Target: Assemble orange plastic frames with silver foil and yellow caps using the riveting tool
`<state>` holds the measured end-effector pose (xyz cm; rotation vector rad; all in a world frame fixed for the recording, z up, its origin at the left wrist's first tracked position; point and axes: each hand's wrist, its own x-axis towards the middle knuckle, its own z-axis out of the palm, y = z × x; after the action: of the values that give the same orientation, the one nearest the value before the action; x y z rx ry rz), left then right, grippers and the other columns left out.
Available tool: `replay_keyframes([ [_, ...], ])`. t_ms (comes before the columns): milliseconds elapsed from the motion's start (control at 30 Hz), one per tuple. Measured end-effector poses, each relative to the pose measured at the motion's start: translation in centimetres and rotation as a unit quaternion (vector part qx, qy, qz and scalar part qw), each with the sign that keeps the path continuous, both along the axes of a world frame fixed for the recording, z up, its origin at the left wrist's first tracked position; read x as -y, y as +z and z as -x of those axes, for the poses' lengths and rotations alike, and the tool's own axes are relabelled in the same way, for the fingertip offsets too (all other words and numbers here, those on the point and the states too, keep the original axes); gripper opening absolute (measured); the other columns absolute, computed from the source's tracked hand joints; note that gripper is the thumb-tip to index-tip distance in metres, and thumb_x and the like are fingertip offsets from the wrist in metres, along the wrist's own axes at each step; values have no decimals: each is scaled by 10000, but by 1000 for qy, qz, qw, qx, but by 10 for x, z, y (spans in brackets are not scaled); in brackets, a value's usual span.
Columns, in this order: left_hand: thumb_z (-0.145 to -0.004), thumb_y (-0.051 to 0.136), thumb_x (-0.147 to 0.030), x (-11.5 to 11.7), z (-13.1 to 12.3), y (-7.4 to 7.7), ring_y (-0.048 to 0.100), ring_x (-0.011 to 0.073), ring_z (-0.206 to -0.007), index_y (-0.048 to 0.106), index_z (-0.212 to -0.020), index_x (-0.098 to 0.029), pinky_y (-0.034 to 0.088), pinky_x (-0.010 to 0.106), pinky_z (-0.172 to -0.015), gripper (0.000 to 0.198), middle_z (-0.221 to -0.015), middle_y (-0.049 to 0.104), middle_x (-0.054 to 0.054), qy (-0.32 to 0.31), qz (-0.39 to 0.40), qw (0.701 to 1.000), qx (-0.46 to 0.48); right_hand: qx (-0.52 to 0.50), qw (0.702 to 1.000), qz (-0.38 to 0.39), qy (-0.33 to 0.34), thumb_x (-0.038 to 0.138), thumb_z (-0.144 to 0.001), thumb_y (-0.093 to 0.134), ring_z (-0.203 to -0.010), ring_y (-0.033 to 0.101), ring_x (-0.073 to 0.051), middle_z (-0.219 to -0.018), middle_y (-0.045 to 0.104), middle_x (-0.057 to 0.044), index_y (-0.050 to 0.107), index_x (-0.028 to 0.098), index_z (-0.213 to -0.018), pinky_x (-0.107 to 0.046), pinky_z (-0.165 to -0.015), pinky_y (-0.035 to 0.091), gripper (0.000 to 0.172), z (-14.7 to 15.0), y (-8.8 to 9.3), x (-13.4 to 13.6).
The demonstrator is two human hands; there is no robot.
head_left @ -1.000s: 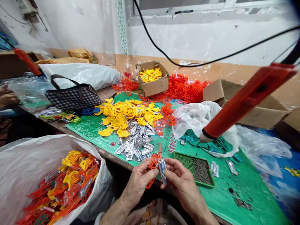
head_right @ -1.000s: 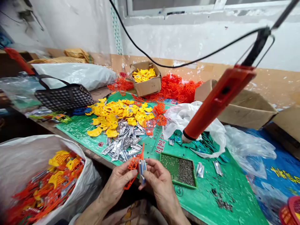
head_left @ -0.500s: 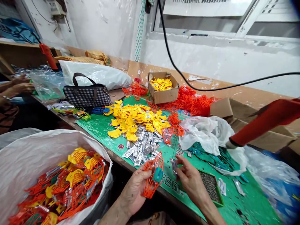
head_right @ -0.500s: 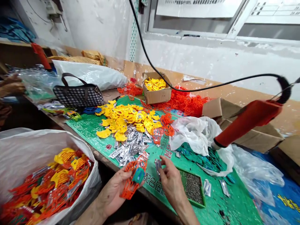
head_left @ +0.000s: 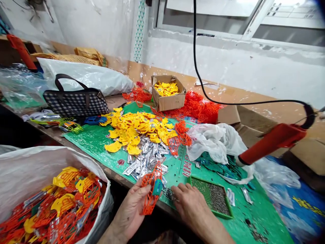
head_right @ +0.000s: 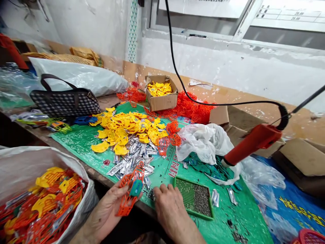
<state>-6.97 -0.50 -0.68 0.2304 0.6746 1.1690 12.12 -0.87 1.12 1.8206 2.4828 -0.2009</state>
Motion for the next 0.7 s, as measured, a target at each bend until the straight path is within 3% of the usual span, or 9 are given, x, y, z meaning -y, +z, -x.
replay_keyframes([
  [67, -709, 796, -146, 0, -2, -1, 724, 176, -842, 743, -1019, -167, 571, 310, -847, 316, -1003, 776, 69, -8, 0, 1000, -14, -27, 999, 23, -2, 186, -869, 558, -977, 659, -275, -1017, 704, -84, 672, 234, -1036, -341, -797, 471, 208, -7, 10, -12],
  [200, -689, 832, -187, 0, -7, -4, 716, 171, -827, 758, -973, -165, 574, 308, -835, 294, -952, 779, 61, -20, 2, 999, -33, -58, 998, 15, -1, 198, -902, 514, -952, 670, -237, -991, 708, -98, 676, 181, -1061, -302, -776, 471, 227, -16, 21, -58],
  [400, -676, 852, -224, 3, -10, -3, 706, 182, -824, 774, -931, -184, 576, 385, -860, 270, -973, 773, 57, -26, 11, 998, -48, -66, 998, -5, 22, 178, -946, 489, -1051, 632, -210, -1143, 663, -98, 660, 161, -1070, -342, -891, 497, 212, 4, 5, -130],
  [533, -658, 866, -233, 3, -7, 1, 704, 186, -829, 779, -930, -185, 585, 370, -835, 290, -966, 777, 59, -13, 16, 997, -71, -87, 996, 12, 19, 335, -927, 587, -1056, 624, -219, -1212, 619, -85, 598, 168, -1174, -444, -898, 532, 299, 19, -11, -150],
  [700, -668, 852, -209, -6, -3, 4, 716, 202, -850, 780, -905, -176, 591, 363, -823, 250, -960, 782, 56, -3, 23, 996, -88, -198, 979, 54, -11, 343, -927, 586, -1042, 628, -216, -1213, 615, -88, 590, 169, -1186, -434, -884, 537, 312, 10, -15, -159],
])
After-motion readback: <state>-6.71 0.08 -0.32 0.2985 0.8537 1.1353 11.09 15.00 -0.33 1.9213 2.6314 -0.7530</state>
